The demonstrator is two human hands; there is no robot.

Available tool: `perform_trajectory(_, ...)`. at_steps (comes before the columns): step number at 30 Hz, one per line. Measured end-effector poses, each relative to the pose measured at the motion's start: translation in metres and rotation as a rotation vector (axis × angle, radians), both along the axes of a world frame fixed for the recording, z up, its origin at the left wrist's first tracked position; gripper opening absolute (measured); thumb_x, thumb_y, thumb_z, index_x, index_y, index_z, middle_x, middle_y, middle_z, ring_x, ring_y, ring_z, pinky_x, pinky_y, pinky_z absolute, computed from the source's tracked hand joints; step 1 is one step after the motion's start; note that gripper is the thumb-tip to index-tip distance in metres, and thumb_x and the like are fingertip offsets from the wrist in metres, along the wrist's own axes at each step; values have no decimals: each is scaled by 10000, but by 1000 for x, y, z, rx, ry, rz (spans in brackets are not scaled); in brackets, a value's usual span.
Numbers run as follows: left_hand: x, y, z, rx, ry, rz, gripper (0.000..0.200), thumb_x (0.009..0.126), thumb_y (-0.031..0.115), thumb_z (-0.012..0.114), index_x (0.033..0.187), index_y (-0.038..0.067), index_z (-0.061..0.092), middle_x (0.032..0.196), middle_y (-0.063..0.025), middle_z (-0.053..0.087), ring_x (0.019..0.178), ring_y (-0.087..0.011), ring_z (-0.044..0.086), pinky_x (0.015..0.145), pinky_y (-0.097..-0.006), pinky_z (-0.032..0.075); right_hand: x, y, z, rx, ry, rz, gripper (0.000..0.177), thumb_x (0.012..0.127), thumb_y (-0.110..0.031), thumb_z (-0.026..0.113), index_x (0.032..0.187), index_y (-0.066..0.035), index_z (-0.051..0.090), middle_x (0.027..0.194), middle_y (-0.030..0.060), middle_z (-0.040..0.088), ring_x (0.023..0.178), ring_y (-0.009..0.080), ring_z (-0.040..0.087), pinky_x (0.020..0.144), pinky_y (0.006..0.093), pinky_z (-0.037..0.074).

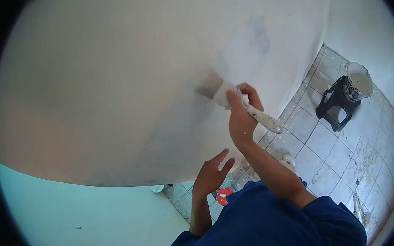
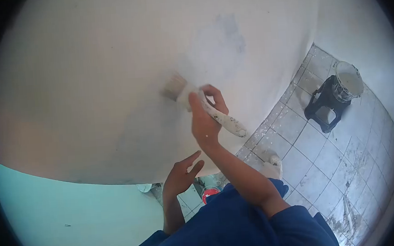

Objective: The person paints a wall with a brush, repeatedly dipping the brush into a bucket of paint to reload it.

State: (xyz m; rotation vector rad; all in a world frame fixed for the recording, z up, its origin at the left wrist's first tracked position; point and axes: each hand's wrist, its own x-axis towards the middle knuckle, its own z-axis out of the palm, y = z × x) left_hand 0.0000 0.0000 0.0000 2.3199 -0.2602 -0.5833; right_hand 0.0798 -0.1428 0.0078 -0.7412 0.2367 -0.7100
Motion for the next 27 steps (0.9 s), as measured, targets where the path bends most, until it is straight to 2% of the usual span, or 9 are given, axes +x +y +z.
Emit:
perform_trajectory(2, 5, 2, -4, 16, -47, -32, 585, 959, 462, 540, 1373, 51, 501, 1355, -181, 549, 1208, -328, 565, 990, -402, 445, 6, -1, -31, -56, 90, -69, 175, 874, -33, 653, 1023, 8, 572, 871, 22, 583, 746, 79, 575, 623, 227, 473)
perform_trajectory(5, 6, 9, -6, -5, -74, 9, 582, 958, 454, 545, 1366, 41, 506, 1344, -190, 555, 1189, -318, 579, 957, -384, 461, -7, -8, 0, 64, -2, -44, 176, 868, -25, 659, 1014, 11, 568, 864, 19, 573, 732, 72, 559, 616, 222, 461)
perform_trajectory(9, 1, 1, -7, 38, -41, 10, 577, 957, 445, 549, 1366, 40, 504, 1339, -205, 552, 1185, -321, 583, 961, -369, 466, 4, 0, 34, 6, -131, -29, 182, 862, -22, 666, 1010, 13, 566, 862, 19, 567, 714, 68, 546, 616, 217, 455)
perform_trajectory(12, -6, -2, -7, 16, -93, 26, 559, 962, 422, 552, 1362, 35, 507, 1335, -211, 553, 1127, -329, 615, 942, -367, 476, -2, 6, -34, -27, 72, -10, 170, 862, -5, 649, 1010, -6, 567, 895, 16, 553, 793, 75, 534, 690, 229, 451)
perform_trajectory(14, -14, 4, -17, -15, -188, 25, 545, 965, 405, 554, 1359, 30, 509, 1331, -214, 556, 1065, -330, 645, 920, -369, 485, -14, 0, -44, 19, 129, 50, 164, 863, 7, 635, 1011, -10, 567, 901, 11, 545, 816, 77, 523, 704, 227, 435)
perform_trajectory(18, -36, -4, -9, 39, -15, 191, 525, 971, 372, 554, 1357, 20, 505, 1312, -225, 566, 1132, -339, 614, 943, -375, 470, -22, 5, 22, -25, -129, 46, 186, 883, -10, 651, 1029, 7, 537, 864, 39, 575, 749, 89, 559, 648, 226, 465)
perform_trajectory(21, -57, -1, -12, -10, -147, 226, 516, 956, 365, 568, 1287, -31, 548, 1270, -251, 577, 1180, -380, 567, 1007, -387, 435, -19, 31, -1, -59, -49, 97, 198, 879, 3, 646, 1039, 11, 531, 897, 50, 568, 772, 102, 561, 665, 234, 468)
perform_trajectory(24, -80, 2, -7, 90, -132, 311, 484, 973, 330, 559, 1339, 17, 522, 1268, -198, 606, 1161, -315, 603, 958, -365, 458, -28, 37, -56, -18, 53, 80, 195, 871, 9, 642, 1039, 7, 542, 928, 45, 558, 810, 110, 551, 709, 241, 466)
perform_trajectory(27, -95, 12, -15, 45, -91, 379, 471, 969, 314, 570, 1333, 18, 530, 1254, -198, 615, 1171, -318, 596, 955, -364, 461, -46, 33, -24, 57, 65, 80, 186, 871, -7, 642, 1034, -4, 551, 925, 30, 549, 821, 102, 538, 737, 238, 457)
